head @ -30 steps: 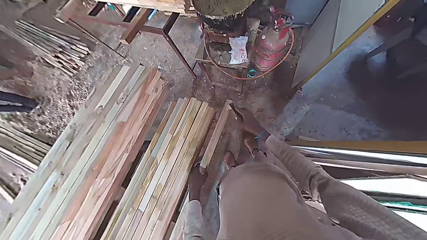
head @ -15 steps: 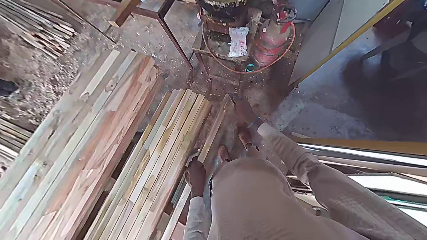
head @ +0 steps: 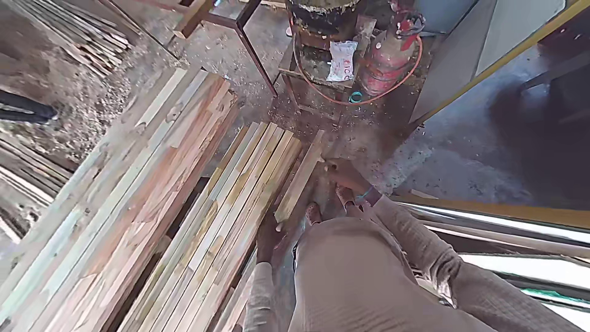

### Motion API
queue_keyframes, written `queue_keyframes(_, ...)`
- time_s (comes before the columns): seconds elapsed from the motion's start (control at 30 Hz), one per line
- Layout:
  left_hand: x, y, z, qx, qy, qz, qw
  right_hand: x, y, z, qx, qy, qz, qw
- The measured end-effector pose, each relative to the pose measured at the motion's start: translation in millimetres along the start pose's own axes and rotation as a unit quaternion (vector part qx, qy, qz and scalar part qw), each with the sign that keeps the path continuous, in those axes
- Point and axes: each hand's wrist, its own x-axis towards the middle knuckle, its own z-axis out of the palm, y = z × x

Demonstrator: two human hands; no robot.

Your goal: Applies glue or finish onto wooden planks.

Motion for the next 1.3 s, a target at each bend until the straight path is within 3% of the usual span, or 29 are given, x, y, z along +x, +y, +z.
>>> queue_keyframes(0.07, 13, -8, -10, -0.022, -0.072, 0.035, 0.997, 11, 16, -9, 0.029, 0.054, 0.001, 0.998)
queue_keyframes(0.2, 25, -20, -12, -0.04, -0.109, 0.043, 0.992, 21, 10, -19, 0.0, 0.125, -0.034, 0.992)
queue_keyframes(0.3, 34, -26, -10, -0.03, -0.131, 0.041, 0.99, 27, 16, -2, -0.029, 0.157, -0.069, 0.985)
queue_keyframes(0.43, 36, -29, -5, -0.072, -0.111, 0.033, 0.991, 58, 55, 45, -0.12, 0.194, -0.087, 0.97)
queue_keyframes(0.5, 27, -23, -6, -0.073, -0.105, 0.015, 0.992, 49, 55, 57, -0.182, 0.151, -0.039, 0.971)
queue_keyframes(0.6, 16, -11, -9, -0.071, -0.066, 0.007, 0.995, 22, 27, 41, -0.221, 0.084, 0.03, 0.971)
queue_keyframes(0.77, 3, -1, 3, -0.071, -0.027, -0.019, 0.997, 47, 9, 4, -0.114, 0.171, 0.044, 0.978)
queue_keyframes(0.9, 7, -1, 2, -0.062, -0.022, -0.017, 0.998, 68, 6, 6, -0.067, 0.184, 0.01, 0.981)
queue_keyframes(1.1, 10, -2, -1, -0.054, -0.051, -0.01, 0.997, 29, -37, 29, -0.059, 0.105, 0.091, 0.989)
queue_keyframes(1.3, 17, -7, -4, -0.048, -0.072, 0.006, 0.996, 14, -50, 61, -0.204, -0.059, 0.08, 0.974)
